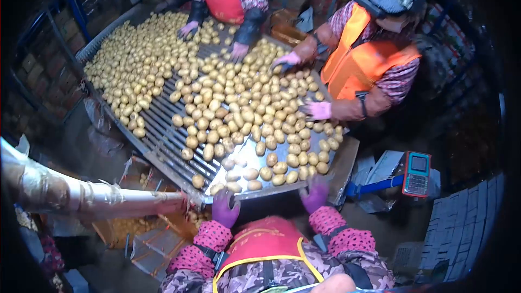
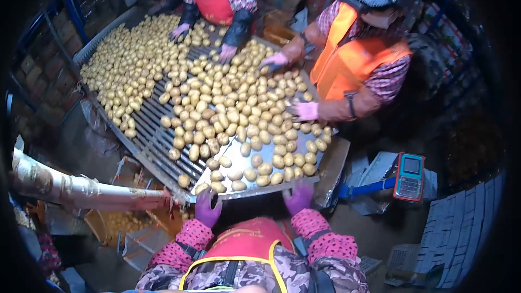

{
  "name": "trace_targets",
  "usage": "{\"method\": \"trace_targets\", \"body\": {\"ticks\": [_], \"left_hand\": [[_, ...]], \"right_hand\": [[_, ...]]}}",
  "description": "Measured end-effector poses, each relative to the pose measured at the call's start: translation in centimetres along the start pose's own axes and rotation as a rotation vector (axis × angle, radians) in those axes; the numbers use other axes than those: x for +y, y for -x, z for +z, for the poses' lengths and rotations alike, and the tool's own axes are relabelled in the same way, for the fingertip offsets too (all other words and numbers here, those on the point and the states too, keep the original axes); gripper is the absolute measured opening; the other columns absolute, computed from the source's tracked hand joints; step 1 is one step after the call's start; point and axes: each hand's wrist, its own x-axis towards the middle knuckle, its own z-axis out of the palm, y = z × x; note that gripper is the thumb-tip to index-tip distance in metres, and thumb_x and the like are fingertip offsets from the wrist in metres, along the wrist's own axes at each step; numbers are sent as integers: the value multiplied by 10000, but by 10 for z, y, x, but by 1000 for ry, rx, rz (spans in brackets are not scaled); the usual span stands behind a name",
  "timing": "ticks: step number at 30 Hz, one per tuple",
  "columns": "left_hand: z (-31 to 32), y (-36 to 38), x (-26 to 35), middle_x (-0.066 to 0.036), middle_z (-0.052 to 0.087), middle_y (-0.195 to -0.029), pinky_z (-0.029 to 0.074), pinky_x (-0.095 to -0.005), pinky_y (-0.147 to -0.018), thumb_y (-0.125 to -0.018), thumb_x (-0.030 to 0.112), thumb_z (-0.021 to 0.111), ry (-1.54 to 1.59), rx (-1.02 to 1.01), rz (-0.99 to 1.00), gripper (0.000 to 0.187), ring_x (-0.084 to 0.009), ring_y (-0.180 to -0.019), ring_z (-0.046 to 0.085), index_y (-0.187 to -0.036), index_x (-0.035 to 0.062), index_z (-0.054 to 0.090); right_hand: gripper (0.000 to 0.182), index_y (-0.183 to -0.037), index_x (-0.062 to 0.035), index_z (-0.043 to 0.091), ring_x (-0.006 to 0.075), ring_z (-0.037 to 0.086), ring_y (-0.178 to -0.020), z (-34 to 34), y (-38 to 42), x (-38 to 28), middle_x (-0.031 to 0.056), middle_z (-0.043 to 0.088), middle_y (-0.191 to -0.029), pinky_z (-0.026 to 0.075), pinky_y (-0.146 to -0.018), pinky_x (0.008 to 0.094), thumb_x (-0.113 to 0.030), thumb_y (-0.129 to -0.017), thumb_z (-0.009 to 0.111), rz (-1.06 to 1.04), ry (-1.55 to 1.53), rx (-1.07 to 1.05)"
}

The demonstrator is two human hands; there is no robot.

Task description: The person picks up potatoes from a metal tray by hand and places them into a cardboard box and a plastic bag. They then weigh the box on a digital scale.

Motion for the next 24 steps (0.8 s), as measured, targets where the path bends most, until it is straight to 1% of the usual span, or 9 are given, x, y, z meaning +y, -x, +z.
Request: {"method": "trace_targets", "body": {"ticks": [1,4,7,9,11,14,18,20,24], "left_hand": [[-8,-4,11,-254,616,-1401,446,-551,-1136,-853,142,805,-44,-26,-11,490,-473,-1328,553,-1306,38,648],[-20,-8,17,-259,580,-1447,378,-579,-1184,-838,172,804,-176,-43,49,532,-506,-1393,477,-1327,47,639],[-25,-43,25,-252,498,-1548,290,-688,-1200,-856,354,786,-341,-165,-115,647,-537,-1418,437,-1414,89,596],[2,-53,31,-248,449,-1592,225,-753,-1189,-858,448,764,-527,-307,-114,742,-552,-1444,401,-1490,125,548],[29,-64,24,-237,379,-1650,159,-821,-1170,-857,550,737,-612,-396,-143,862,-540,-1495,343,-1592,190,467],[42,-112,33,-258,368,-1643,256,-765,-1147,-835,553,754,-623,-390,-98,860,-560,-1446,375,-1558,159,503],[72,-169,35,-264,404,-1617,227,-721,-1217,-885,553,710,-607,-234,-244,887,-606,-1460,316,-1592,87,449],[89,-186,27,-252,351,-1680,176,-737,-1238,-930,582,653,-566,-227,-275,849,-648,-1489,249,-1601,100,456],[96,-213,59,-205,360,-1685,128,-778,-1227,-940,585,637,-572,-261,-348,785,-617,-1526,206,-1561,122,511]], "right_hand": [[730,-1564,-75,517,476,390,-1499,13,-1,18,242,426,-1648,277,-1234,645,-418,-949,708,2,12,-52],[826,-1578,-103,503,482,378,-1499,-6,-51,-9,260,422,-1636,250,-1231,663,-497,-893,744,217,-77,-381],[774,-1519,-183,561,423,363,-1492,20,-79,-43,190,468,-1565,280,-1192,654,-505,-847,769,106,105,-223],[787,-1514,-199,564,416,359,-1478,24,-118,-64,154,483,-1528,319,-1139,663,-516,-825,776,66,78,-260],[758,-1504,-206,564,432,425,-1369,51,-149,-78,143,518,-1474,354,-1099,650,-498,-830,750,-112,-88,-65],[638,-1388,-165,656,489,467,-1319,53,-166,-105,123,556,-1460,409,-1062,649,-462,-833,762,-120,-100,-87],[484,-1271,-88,708,425,527,-1314,28,-128,-89,157,612,-1413,454,-1071,564,-269,-829,783,-373,-581,-134],[459,-1257,-74,708,416,577,-1261,6,-87,-76,172,640,-1370,464,-1060,571,-245,-834,768,-352,-671,-188],[476,-1305,-81,701,434,580,-1292,-29,-51,-20,186,645,-1379,447,-1082,591,-242,-859,737,-213,-496,-248]]}}
